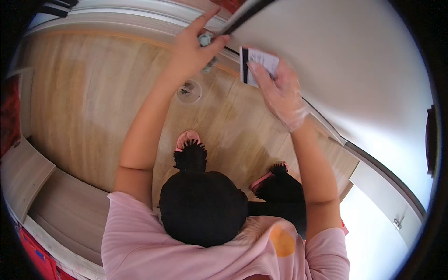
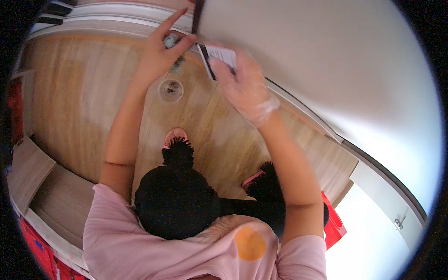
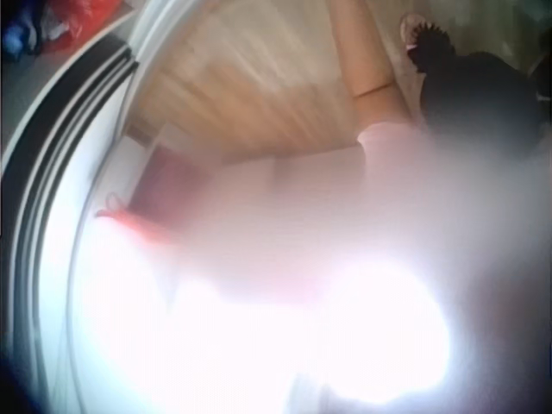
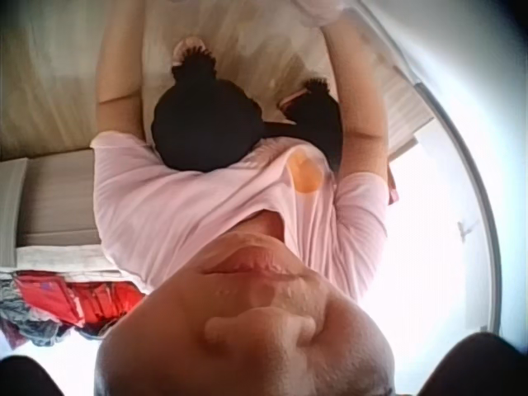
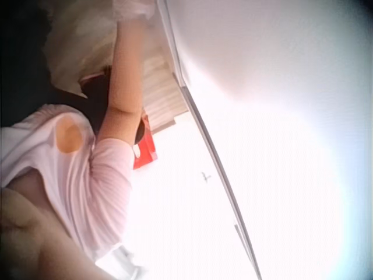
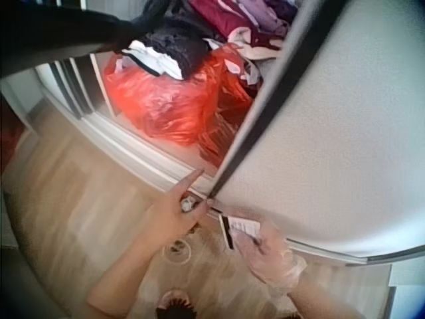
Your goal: The person cleans the sliding track of a closet door using a cloth and a card. They then retrieve a small package from a shelf, open it, and use a needle from the package to clean the track further.
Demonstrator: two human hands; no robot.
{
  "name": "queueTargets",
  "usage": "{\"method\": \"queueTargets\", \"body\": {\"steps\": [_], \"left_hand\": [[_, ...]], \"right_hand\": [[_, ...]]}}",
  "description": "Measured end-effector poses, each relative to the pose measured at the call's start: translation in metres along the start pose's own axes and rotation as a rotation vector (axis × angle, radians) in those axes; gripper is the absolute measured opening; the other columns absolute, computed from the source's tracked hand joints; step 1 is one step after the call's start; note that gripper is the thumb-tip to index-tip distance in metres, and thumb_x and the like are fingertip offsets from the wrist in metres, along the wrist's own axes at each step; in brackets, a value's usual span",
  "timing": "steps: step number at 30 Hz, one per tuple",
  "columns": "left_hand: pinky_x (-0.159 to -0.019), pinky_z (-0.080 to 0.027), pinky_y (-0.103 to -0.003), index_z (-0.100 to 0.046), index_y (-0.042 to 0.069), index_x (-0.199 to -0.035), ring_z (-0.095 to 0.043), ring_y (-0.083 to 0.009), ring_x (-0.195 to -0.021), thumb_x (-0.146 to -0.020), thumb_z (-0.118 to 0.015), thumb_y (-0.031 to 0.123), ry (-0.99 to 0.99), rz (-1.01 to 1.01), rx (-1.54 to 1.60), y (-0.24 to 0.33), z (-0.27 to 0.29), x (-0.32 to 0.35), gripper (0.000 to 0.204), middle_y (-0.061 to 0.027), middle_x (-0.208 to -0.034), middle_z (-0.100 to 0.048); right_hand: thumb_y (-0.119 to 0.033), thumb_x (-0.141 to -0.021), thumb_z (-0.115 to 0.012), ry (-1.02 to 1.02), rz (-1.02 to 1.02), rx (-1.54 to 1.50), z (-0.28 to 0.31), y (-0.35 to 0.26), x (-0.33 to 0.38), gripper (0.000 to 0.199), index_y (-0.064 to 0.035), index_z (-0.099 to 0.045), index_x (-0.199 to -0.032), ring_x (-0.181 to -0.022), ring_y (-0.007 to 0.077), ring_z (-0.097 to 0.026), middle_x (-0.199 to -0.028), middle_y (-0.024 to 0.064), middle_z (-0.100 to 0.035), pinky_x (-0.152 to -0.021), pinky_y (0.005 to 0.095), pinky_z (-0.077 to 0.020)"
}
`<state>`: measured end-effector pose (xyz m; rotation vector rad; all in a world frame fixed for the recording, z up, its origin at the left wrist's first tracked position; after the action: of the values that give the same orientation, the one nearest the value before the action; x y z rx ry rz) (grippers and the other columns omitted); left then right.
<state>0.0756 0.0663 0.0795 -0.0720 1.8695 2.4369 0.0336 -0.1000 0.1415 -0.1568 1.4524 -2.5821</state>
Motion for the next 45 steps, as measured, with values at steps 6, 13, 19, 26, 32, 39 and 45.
{"method": "queueTargets", "body": {"steps": [6,13,19,26,32,39,45], "left_hand": [[-0.042,-0.042,-0.023,-0.056,0.002,-0.114,-0.052,-0.0086,-0.043,-0.077,-0.069,0.016,0.309,-0.014,-0.125,0.042,0.046,0.003,0.043,-0.0066,-0.060,-0.059],[-0.066,-0.045,-0.027,-0.065,0.009,-0.102,-0.058,-0.0159,-0.069,-0.077,-0.067,0.034,0.545,-0.019,-0.303,-0.018,0.098,-0.009,0.035,-0.0102,-0.075,-0.063],[-0.080,-0.045,-0.035,-0.063,0.002,-0.101,-0.060,-0.0297,-0.088,-0.077,-0.065,0.037,0.659,-0.094,-0.499,-0.007,0.123,-0.017,0.042,-0.0194,-0.096,-0.063],[-0.068,-0.045,-0.025,-0.060,-0.001,-0.087,-0.057,-0.0126,-0.072,-0.080,-0.062,0.009,0.133,-0.225,-0.410,0.094,0.021,0.032,0.013,-0.0069,-0.082,-0.061],[-0.066,-0.048,-0.029,-0.062,0.002,-0.090,-0.058,-0.0212,-0.074,-0.077,-0.061,0.002,-0.539,-0.563,-0.413,0.233,-0.150,0.082,0.013,-0.0105,-0.095,-0.062],[-0.067,-0.051,-0.034,-0.047,0.007,-0.118,-0.062,-0.0302,-0.080,-0.070,-0.055,-0.004,-0.956,-0.881,-1.026,0.245,-0.318,0.106,0.051,-0.0166,-0.130,-0.042],[-0.066,-0.054,-0.034,-0.035,-0.002,-0.128,-0.065,-0.0279,-0.077,-0.067,-0.058,-0.003,-0.882,-0.584,-1.750,0.169,-0.361,0.089,0.065,-0.0282,-0.132,-0.032]], "right_hand": [[-0.017,-0.086,-0.055,-0.389,-0.245,0.450,0.077,0.040,0.075,0.017,-0.0060,-0.056,-0.100,-0.069,0.0261,-0.056,-0.079,0.0159,-0.059,-0.061,0.0349,-0.0441],[-0.018,-0.084,-0.055,-0.527,-0.656,1.051,0.251,0.128,0.175,0.020,-0.0050,-0.056,-0.099,-0.079,0.0313,-0.057,-0.086,0.0167,-0.060,-0.071,0.0399,-0.0449],[-0.022,-0.084,-0.054,0.030,-0.571,0.769,0.295,0.141,0.191,0.030,-0.0004,-0.054,-0.105,-0.083,0.0373,-0.057,-0.091,0.0224,-0.059,-0.073,0.0408,-0.0439],[-0.022,-0.085,-0.054,0.264,-0.536,0.759,0.295,0.141,0.207,0.027,0.0010,-0.057,-0.098,-0.085,0.0381,-0.058,-0.093,0.0238,-0.059,-0.072,0.0400,-0.0451],[-0.017,-0.088,-0.054,0.295,-0.206,0.216,0.275,0.154,0.191,0.021,0.0006,-0.057,-0.098,-0.080,0.0145,-0.054,-0.095,0.0088,-0.061,-0.071,0.0274,-0.0441],[-0.019,-0.091,-0.051,0.205,-0.307,-0.221,0.266,0.233,0.234,0.021,-0.0023,-0.056,-0.102,-0.082,0.0071,-0.053,-0.091,0.0012,-0.062,-0.076,0.0226,-0.0437],[-0.017,-0.090,-0.052,0.183,-0.488,-0.468,0.232,0.298,0.282,0.020,-0.0008,-0.055,-0.101,-0.081,0.0087,-0.058,-0.091,0.0039,-0.064,-0.075,0.0243,-0.0472]]}}
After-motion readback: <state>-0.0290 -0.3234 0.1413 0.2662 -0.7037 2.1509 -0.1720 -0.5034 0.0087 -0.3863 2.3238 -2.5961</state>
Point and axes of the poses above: each hand's wrist, its own x-axis away from the middle knuckle, its own z-axis out of the back of the hand, y = z × x, the point moved 5 cm from there along -x, towards the middle knuckle
